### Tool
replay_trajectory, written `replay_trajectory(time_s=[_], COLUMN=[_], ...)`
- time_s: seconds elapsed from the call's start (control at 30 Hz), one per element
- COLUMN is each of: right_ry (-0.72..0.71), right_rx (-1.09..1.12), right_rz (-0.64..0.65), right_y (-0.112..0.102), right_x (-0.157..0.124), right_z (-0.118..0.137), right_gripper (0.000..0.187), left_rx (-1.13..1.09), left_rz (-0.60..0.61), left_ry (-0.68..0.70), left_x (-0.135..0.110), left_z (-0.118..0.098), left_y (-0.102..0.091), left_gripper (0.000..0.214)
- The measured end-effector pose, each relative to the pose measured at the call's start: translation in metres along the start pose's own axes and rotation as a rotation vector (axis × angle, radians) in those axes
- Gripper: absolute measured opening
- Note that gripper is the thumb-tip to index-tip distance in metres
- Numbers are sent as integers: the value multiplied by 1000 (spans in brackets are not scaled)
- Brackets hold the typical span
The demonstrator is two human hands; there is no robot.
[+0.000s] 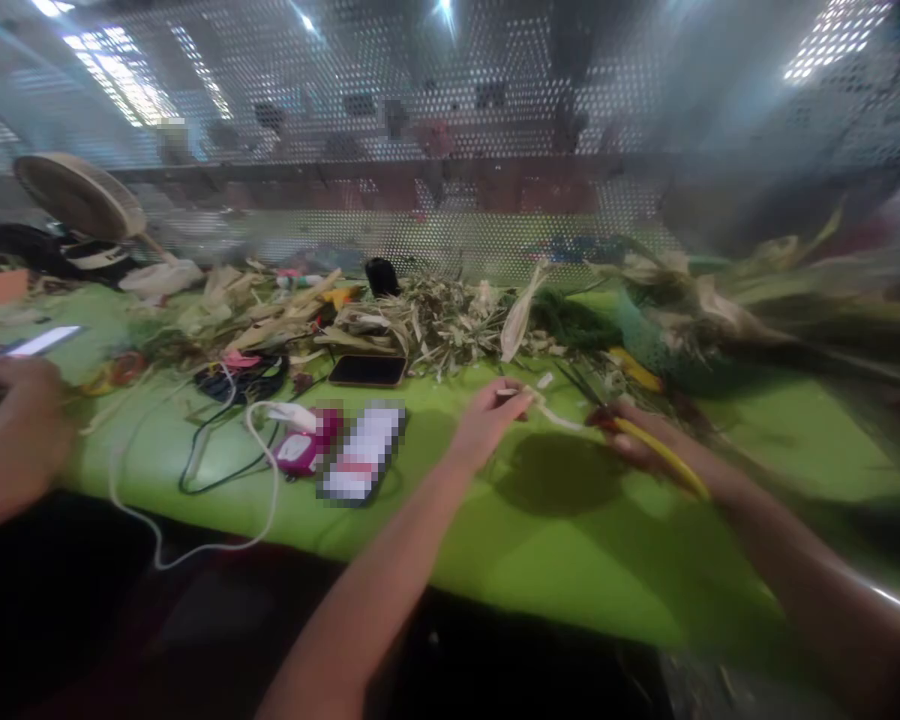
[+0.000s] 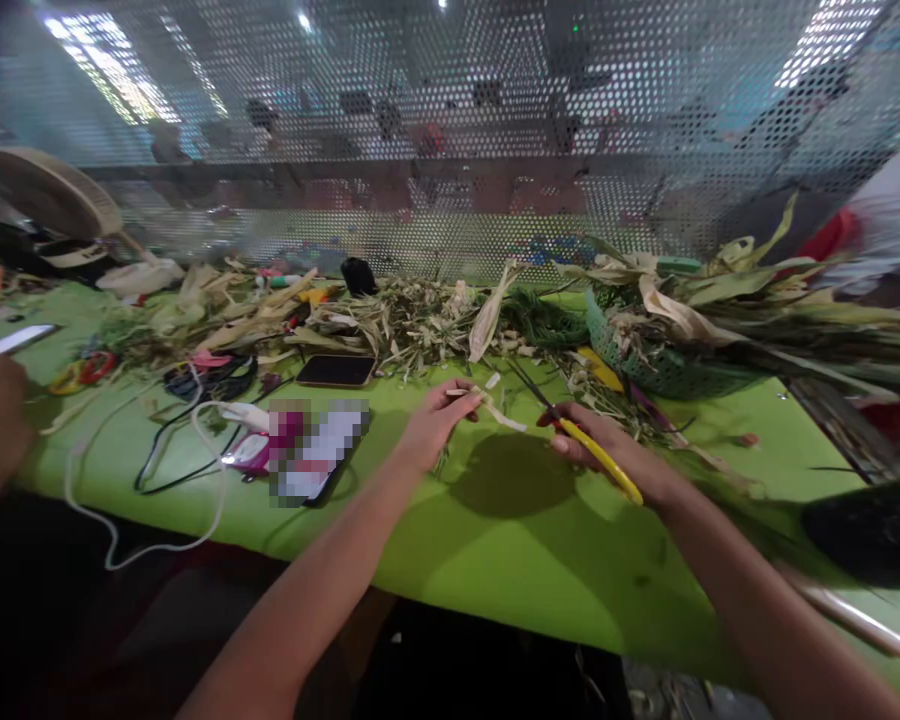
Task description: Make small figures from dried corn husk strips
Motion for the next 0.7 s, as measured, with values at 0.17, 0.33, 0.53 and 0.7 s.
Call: replay_trajectory(time_s=[0.17, 0.33, 0.53, 0.7], right_ry=[12, 27, 60, 65], right_rx=[-118, -131, -57, -61], right_rz=[98, 94, 101, 77], right_y=[5, 9, 10, 10], right_x=[0, 2, 1, 1], right_z=[12, 12, 7, 7], right_gripper=[51, 49, 52, 53], left_rx=[74, 132, 143, 136], left_rz=[19, 51, 52, 63], left_ry=[-24, -37, -61, -79], left_x=[1, 0, -2, -2], left_z=[7, 6, 6, 7], left_y=[0, 2, 3, 2], left_gripper=[32, 31, 31, 31])
Point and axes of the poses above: each hand's wrist, its own x-axis towards the middle knuckle, its own y-axis out of the palm, z = x × y, the point moved 2 cm from there along x, towards the middle knuckle, and after that the axes turned 4 degrees about y, right-handed, at the moved point
